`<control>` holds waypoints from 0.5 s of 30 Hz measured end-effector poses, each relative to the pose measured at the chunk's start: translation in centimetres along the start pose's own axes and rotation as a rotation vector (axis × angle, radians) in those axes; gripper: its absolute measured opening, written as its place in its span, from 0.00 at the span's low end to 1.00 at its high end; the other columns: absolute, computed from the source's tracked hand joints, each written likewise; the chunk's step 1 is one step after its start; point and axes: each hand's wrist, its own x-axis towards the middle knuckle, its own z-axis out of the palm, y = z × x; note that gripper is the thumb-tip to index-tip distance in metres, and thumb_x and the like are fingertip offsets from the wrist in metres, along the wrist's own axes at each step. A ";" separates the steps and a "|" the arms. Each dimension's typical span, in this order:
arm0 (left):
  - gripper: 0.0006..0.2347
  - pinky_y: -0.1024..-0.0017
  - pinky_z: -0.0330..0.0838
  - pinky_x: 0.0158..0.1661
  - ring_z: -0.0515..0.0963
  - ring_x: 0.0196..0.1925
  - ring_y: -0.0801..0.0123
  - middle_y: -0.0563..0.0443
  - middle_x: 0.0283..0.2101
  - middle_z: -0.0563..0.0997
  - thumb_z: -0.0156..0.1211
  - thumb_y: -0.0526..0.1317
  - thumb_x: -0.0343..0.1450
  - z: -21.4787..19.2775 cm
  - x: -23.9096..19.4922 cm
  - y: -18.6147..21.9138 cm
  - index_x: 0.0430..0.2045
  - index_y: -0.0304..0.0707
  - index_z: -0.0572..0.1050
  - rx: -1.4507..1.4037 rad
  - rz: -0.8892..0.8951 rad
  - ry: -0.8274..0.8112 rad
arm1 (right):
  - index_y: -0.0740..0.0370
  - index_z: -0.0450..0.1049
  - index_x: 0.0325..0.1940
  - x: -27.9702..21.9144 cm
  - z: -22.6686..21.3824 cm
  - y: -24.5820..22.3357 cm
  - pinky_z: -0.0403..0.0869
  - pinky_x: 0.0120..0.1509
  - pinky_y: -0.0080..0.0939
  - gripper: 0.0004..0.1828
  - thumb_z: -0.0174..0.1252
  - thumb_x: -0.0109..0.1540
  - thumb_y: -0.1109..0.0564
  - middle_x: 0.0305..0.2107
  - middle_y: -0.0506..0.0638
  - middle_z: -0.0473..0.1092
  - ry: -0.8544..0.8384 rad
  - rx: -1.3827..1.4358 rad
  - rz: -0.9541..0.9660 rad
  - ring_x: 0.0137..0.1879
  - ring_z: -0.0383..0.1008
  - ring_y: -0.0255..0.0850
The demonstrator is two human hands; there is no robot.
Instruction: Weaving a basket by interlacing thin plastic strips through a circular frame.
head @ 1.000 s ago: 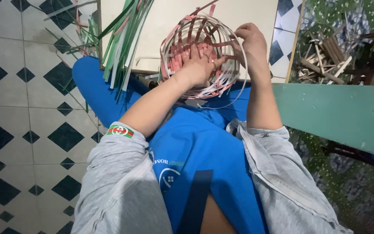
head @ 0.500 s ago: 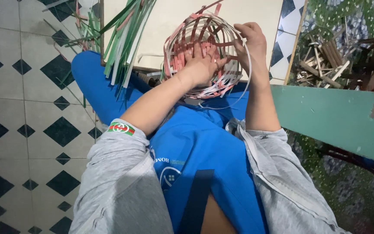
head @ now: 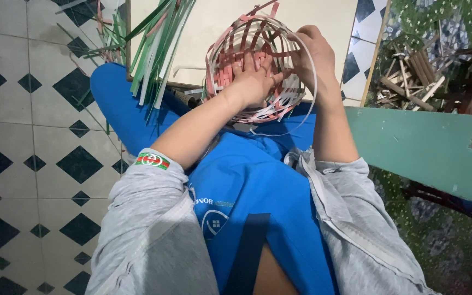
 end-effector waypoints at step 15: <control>0.37 0.30 0.40 0.64 0.29 0.71 0.28 0.48 0.74 0.28 0.54 0.35 0.72 0.8 1.8 -0.1 0.70 0.69 0.35 0.048 -0.023 0.005 | 0.67 0.75 0.41 1.8 -0.4 -0.1 0.68 0.39 0.53 0.14 0.48 0.56 0.70 0.46 0.60 0.65 -0.205 0.060 0.161 0.40 0.70 0.59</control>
